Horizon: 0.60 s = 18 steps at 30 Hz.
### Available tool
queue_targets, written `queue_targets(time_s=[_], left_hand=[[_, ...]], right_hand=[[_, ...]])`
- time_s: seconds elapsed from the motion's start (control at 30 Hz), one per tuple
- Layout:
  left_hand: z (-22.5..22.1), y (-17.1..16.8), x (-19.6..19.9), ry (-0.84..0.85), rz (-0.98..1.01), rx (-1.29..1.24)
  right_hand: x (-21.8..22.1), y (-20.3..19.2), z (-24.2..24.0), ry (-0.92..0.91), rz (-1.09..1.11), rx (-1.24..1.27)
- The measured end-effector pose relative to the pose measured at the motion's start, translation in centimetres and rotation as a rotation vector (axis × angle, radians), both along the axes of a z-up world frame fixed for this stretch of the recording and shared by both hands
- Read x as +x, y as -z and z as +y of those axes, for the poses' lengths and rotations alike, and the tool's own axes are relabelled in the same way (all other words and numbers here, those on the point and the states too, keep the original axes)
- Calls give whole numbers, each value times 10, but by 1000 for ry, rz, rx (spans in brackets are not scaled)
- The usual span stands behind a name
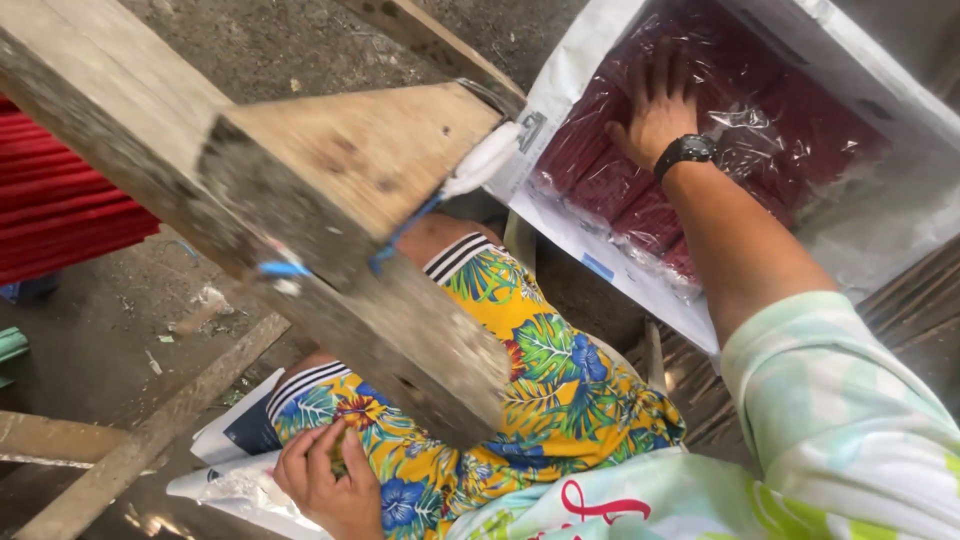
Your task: Packaging bundles of red incense sticks into plastic bags and organizing them in a box.
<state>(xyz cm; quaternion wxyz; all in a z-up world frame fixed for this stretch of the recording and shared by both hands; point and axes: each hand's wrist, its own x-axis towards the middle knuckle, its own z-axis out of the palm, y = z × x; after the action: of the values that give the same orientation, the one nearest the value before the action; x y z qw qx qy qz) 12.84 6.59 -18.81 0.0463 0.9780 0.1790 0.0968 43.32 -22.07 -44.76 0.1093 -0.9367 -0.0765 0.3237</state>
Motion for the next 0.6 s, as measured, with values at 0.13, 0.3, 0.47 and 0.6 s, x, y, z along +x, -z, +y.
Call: queue_targets(time_s=[0.13, 0.3, 0.47, 0.6], left_hand=[[12, 6, -13, -78, 31, 43], [13, 7, 4, -90, 30, -5], [23, 14, -2, -113, -1, -14], [25, 11, -5, -113, -6, -5]], right_hand=[[1, 5, -1, -114, 55, -125], [-2, 13, -2, -121, 27, -87], [-5, -12, 6, 36, 7, 31], [-10, -16, 4, 186, 93, 62]])
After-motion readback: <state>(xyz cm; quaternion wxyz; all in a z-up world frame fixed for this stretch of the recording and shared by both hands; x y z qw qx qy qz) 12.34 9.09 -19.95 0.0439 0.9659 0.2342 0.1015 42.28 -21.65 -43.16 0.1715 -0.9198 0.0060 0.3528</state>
